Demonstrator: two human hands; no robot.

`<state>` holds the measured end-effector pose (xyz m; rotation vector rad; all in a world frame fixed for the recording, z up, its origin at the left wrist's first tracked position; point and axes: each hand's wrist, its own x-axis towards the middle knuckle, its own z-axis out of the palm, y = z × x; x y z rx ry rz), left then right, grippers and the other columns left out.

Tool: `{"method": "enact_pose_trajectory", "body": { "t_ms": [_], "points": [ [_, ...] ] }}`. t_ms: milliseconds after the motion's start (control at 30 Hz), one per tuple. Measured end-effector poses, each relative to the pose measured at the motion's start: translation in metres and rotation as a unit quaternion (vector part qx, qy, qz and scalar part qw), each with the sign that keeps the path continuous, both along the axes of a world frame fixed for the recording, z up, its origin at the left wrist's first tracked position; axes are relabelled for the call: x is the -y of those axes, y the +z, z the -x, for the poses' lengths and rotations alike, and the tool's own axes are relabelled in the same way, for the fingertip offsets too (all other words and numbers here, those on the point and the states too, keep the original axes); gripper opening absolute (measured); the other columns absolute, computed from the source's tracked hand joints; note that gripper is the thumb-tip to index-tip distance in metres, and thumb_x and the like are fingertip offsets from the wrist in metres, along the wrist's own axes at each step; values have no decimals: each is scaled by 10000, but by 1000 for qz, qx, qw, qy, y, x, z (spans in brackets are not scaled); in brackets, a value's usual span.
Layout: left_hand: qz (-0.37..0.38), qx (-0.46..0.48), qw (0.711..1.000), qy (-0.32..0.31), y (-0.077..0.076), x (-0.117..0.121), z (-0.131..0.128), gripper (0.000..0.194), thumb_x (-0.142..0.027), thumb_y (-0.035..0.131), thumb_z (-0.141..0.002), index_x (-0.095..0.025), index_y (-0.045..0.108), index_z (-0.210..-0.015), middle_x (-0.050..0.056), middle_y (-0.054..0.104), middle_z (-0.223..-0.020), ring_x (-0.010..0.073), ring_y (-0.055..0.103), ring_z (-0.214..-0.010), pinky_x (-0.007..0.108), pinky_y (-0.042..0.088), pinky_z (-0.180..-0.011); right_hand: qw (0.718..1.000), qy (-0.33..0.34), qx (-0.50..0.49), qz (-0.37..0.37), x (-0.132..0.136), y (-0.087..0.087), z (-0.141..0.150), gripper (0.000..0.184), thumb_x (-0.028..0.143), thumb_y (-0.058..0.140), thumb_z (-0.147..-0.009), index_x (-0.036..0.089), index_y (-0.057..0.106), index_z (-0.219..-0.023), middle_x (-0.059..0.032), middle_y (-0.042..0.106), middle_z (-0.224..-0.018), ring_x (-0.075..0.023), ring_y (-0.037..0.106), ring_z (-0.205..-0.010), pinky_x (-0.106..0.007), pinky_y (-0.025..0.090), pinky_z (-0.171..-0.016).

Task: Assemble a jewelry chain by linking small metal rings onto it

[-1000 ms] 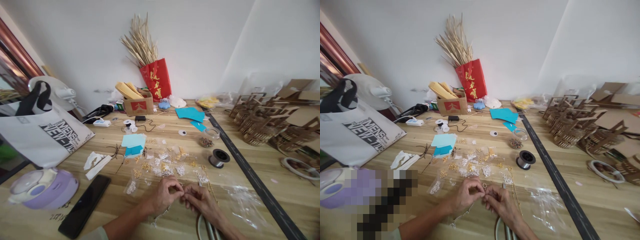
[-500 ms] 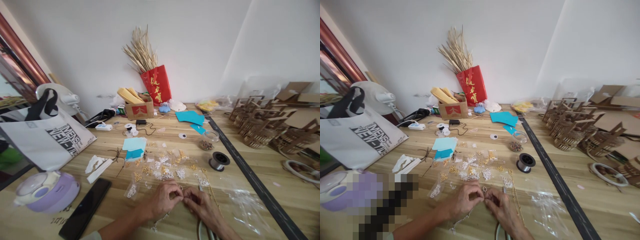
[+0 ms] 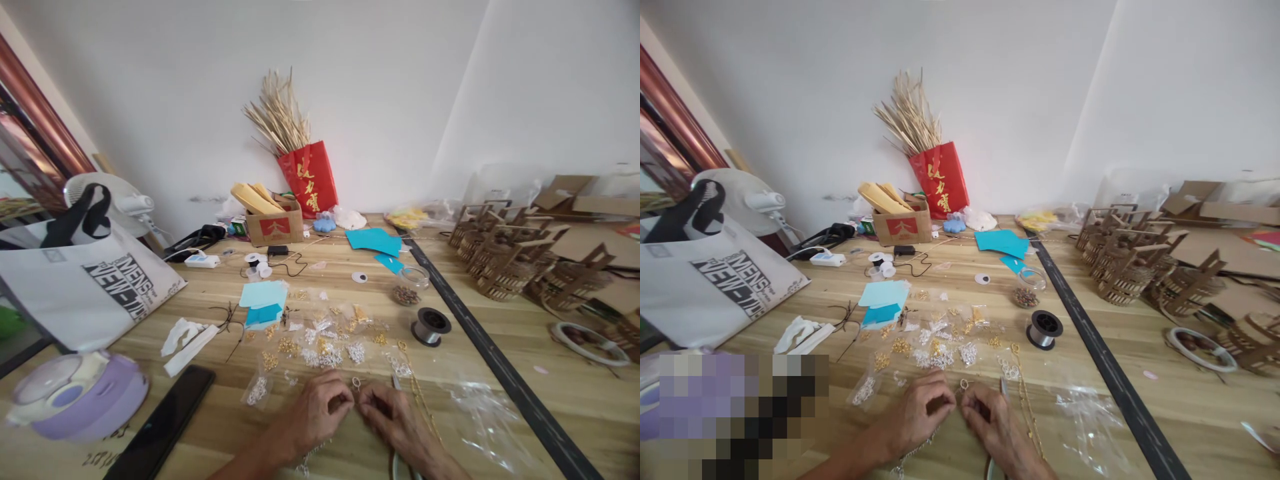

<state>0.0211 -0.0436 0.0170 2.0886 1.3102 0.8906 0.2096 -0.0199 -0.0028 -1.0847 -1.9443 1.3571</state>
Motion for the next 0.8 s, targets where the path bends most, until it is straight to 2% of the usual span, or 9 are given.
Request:
{"method": "enact_pose_trajectory", "body": {
  "t_ms": [500, 667, 800],
  "points": [
    [-19, 16, 999, 26, -10, 0, 10, 121, -73, 587, -798, -171, 641, -751, 45, 661, -757, 176, 598, -750, 261, 460, -703, 1000, 21, 13, -13, 1, 3, -1, 207, 326, 502, -882, 187, 517, -730, 24, 459, -652, -136, 419, -609, -245, 320, -567],
    [-94, 59, 992, 53, -17, -8, 18, 141, -81, 584, -818, -161, 611, -706, 32, 637, -689, 156, 589, -679, 247, 457, -668, 999, 25, 23, -17, 0, 3, -2, 192, 288, 484, -888, 190, 508, -725, 24, 466, -653, -137, 427, -621, -241, 322, -572],
    [-150, 53, 985, 63, -13, -11, 25, 131, -109, 585, -856, -163, 611, -740, 20, 638, -684, 150, 584, -667, 250, 454, -674, 999, 25, 29, -19, -2, -1, -3, 192, 280, 479, -906, 184, 519, -744, 26, 480, -664, -128, 432, -621, -232, 319, -566]
  ]
}}
